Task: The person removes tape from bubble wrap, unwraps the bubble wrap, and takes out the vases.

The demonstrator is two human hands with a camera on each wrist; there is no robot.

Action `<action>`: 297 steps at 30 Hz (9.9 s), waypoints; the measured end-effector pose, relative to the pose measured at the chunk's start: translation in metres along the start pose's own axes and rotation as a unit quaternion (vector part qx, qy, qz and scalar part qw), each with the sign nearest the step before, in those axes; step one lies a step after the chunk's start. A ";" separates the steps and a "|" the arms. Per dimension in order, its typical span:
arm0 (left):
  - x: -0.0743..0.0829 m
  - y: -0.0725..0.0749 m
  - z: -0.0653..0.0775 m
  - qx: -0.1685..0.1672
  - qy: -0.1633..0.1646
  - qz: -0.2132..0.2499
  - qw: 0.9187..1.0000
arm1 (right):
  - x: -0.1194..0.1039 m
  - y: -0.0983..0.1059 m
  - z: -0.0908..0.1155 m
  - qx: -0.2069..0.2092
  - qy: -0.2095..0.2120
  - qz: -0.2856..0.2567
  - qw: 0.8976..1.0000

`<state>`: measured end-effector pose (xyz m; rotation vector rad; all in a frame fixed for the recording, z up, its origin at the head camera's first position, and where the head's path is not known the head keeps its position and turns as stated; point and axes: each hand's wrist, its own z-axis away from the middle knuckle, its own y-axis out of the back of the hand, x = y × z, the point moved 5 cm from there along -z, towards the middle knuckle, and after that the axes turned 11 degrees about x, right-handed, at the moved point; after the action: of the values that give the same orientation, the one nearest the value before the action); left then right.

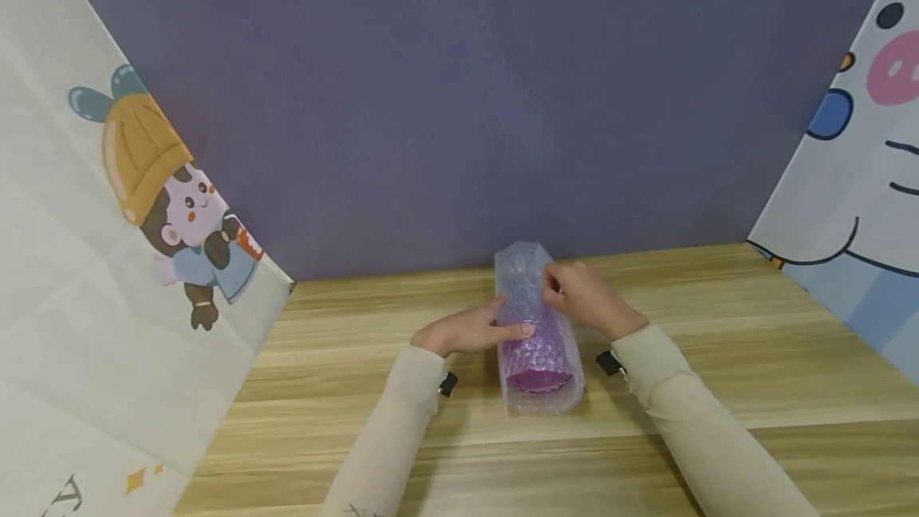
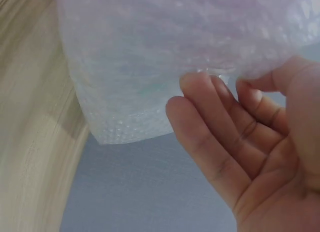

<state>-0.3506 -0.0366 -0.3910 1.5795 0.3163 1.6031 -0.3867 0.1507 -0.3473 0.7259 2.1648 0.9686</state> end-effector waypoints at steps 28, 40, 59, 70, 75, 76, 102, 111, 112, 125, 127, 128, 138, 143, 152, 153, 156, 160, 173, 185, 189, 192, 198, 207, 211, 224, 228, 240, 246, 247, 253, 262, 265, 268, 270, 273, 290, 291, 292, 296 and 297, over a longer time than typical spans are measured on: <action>0.004 0.003 -0.006 0.004 0.007 -0.002 1.000 | 0.012 0.011 -0.005 -0.062 -0.009 -0.051 0.997; 0.002 0.003 -0.010 0.006 0.012 0.004 1.000 | 0.019 0.011 -0.005 -0.095 0.000 -0.047 0.994; 0.003 0.002 -0.012 0.008 0.016 -0.005 1.000 | 0.036 0.023 0.016 -0.021 -0.040 -0.015 0.999; 0.002 0.002 -0.012 0.009 0.016 -0.007 1.000 | 0.039 0.025 0.027 0.020 -0.042 0.030 0.998; 0.001 0.001 -0.011 0.008 0.014 -0.007 1.000 | 0.039 0.024 0.029 0.026 -0.032 0.040 0.998; 0.001 0.001 -0.011 0.008 0.013 -0.008 1.000 | 0.039 0.024 0.029 0.027 -0.033 0.041 0.998; 0.002 0.004 -0.005 0.015 0.005 -0.012 1.000 | 0.046 0.036 0.034 0.022 -0.076 0.046 0.996; 0.003 0.005 -0.006 0.020 -0.001 -0.031 0.999 | 0.053 0.036 0.033 0.008 -0.089 0.050 0.995; 0.004 0.006 -0.008 0.022 0.000 -0.032 0.999 | 0.057 0.037 0.031 0.006 -0.090 0.049 0.995; 0.012 0.014 -0.035 0.045 0.019 -0.024 0.999 | 0.098 0.046 -0.001 -0.007 -0.082 0.055 0.995; 0.013 0.014 -0.038 0.047 0.021 -0.024 0.998 | 0.102 0.047 -0.003 -0.015 -0.086 0.053 0.995; 0.013 0.014 -0.038 0.047 0.021 -0.024 0.998 | 0.103 0.047 -0.003 -0.018 -0.089 0.053 0.994; 0.009 0.010 -0.028 0.037 0.013 -0.027 0.999 | 0.100 0.046 0.011 -0.047 -0.126 0.049 0.990; 0.007 0.010 -0.021 0.032 0.012 -0.026 0.999 | 0.097 0.045 0.018 -0.056 -0.137 0.049 0.988; 0.007 0.011 -0.019 0.033 0.011 -0.028 0.999 | 0.100 0.044 0.019 -0.079 -0.148 0.040 0.985; 0.007 0.011 -0.019 0.034 0.011 -0.028 0.999 | 0.100 0.044 0.019 -0.080 -0.149 0.040 0.985; 0.007 0.011 -0.019 0.034 0.009 -0.028 0.999 | 0.101 0.044 0.020 -0.086 -0.150 0.041 0.984; 0.007 0.011 -0.018 0.035 0.011 -0.029 0.999 | 0.101 0.044 0.021 -0.092 -0.152 0.046 0.983; 0.012 0.009 -0.023 0.046 -0.004 -0.050 0.998 | 0.104 0.041 0.024 -0.126 -0.164 0.047 0.977; 0.014 0.008 -0.022 0.041 0.002 -0.046 0.998 | 0.109 0.044 0.024 -0.130 -0.166 0.051 0.976; 0.014 0.008 -0.023 0.042 0.002 -0.044 0.998 | 0.112 0.043 0.024 -0.138 -0.166 0.057 0.975; 0.013 0.008 -0.020 0.041 0.000 -0.046 0.998 | 0.111 0.041 0.028 -0.140 -0.166 0.060 0.974; 0.009 0.006 -0.015 0.035 -0.004 -0.047 0.998 | 0.107 0.036 0.037 -0.145 -0.170 0.062 0.973; 0.010 0.008 -0.013 0.030 -0.001 -0.045 0.999 | 0.107 0.031 0.044 -0.162 -0.174 0.066 0.969; 0.010 0.008 -0.012 0.030 0.000 -0.046 0.999 | 0.107 0.029 0.046 -0.163 -0.173 0.068 0.969; 0.008 0.009 -0.013 0.032 -0.006 -0.055 0.998 | 0.106 0.025 0.049 -0.203 -0.147 0.086 0.964; 0.008 0.009 -0.013 0.033 -0.007 -0.057 0.998 | 0.102 0.027 0.048 -0.196 -0.136 0.110 0.965; 0.008 0.007 -0.014 0.031 -0.011 -0.031 0.999 | 0.077 0.026 0.037 -0.112 -0.090 0.094 0.985; 0.009 0.006 -0.015 0.033 -0.010 -0.031 0.999 | 0.072 0.008 0.037 -0.112 -0.015 0.049 0.992; 0.009 0.006 -0.015 0.033 -0.009 -0.032 0.999 | 0.072 0.005 0.038 -0.121 -0.005 0.041 0.992; 0.010 0.005 -0.017 0.033 -0.007 -0.035 0.999 | 0.073 -0.006 0.045 -0.179 0.008 0.026 0.983; 0.012 0.004 -0.017 0.036 -0.010 -0.040 0.998 | 0.073 -0.007 0.047 -0.193 -0.003 0.023 0.981; 0.011 0.003 -0.018 0.036 -0.009 -0.039 0.999 | 0.073 -0.009 0.044 -0.186 0.011 0.032 0.982; 0.011 0.003 -0.019 0.034 -0.010 -0.038 0.999 | 0.074 -0.009 0.040 -0.177 0.029 0.043 0.983; 0.011 0.004 -0.018 0.031 -0.007 -0.034 0.999 | 0.073 -0.010 0.037 -0.179 0.032 0.045 0.982; 0.010 0.006 -0.017 0.029 -0.006 -0.028 0.999 | 0.072 -0.012 0.032 -0.192 0.015 0.047 0.980; 0.013 0.011 -0.013 0.047 -0.019 0.011 0.999 | 0.069 -0.013 0.031 -0.218 -0.007 0.060 0.974; 0.014 0.013 -0.013 0.052 -0.020 0.008 0.998 | 0.068 -0.014 0.030 -0.217 -0.004 0.060 0.974; 0.015 0.014 -0.012 0.056 -0.022 0.003 0.998 | 0.068 -0.014 0.030 -0.216 -0.003 0.061 0.974; 0.021 0.018 -0.011 0.077 -0.042 -0.039 0.995 | 0.067 -0.014 0.029 -0.219 -0.007 0.062 0.974; 0.023 0.019 -0.010 0.083 -0.048 -0.051 0.994 | 0.067 -0.013 0.029 -0.220 -0.008 0.063 0.973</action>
<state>-0.3639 -0.0286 -0.3633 1.7321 0.4820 1.4475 -0.4105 0.2020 -0.3950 0.6516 1.8108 1.4418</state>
